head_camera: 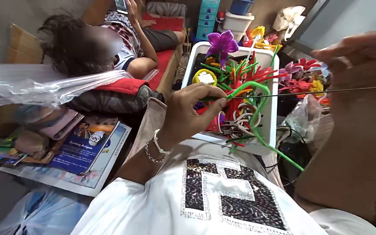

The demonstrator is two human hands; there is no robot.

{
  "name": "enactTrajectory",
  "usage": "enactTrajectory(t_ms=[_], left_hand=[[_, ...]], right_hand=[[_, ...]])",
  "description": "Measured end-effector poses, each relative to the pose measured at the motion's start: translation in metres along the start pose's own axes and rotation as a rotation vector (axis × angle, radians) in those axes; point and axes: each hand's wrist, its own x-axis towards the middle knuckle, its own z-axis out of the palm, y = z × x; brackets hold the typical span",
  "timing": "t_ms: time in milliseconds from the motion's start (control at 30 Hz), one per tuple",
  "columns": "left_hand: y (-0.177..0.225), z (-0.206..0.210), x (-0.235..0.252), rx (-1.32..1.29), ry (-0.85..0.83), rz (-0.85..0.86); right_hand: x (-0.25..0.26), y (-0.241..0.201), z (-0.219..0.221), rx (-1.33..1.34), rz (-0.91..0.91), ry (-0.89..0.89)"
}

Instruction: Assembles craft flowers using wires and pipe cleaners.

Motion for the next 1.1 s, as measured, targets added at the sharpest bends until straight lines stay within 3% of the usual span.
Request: enactTrajectory(t_ms=[100,233,500,700,933,1100], left_hand=[[0.000,0.002,0.000,-0.020,-0.005,-0.006],[0.005,0.008,-0.002,-0.094,-0.047,-0.034],[0.008,0.017,-0.007,-0.183,-0.086,-0.058],[0.011,0.017,-0.007,-0.231,-0.098,-0.052],[0.014,0.012,-0.006,-0.132,-0.241,-0.060],[0.012,0.011,-0.006,-0.092,-0.203,-0.021]], right_hand=[[-0.009,-0.007,-0.014,-0.128,-0.098,-0.143],[-0.010,-0.026,0.026,-0.254,-0.073,-0.354],[-0.010,-0.006,0.081,-0.315,-0.298,-0.262],[-0.010,-0.002,0.078,-0.315,-0.380,-0.266],[-0.012,-0.007,0.076,-0.402,-0.393,-0.288],[-0.014,-0.002,0.082,-0.356,-0.372,-0.239]])
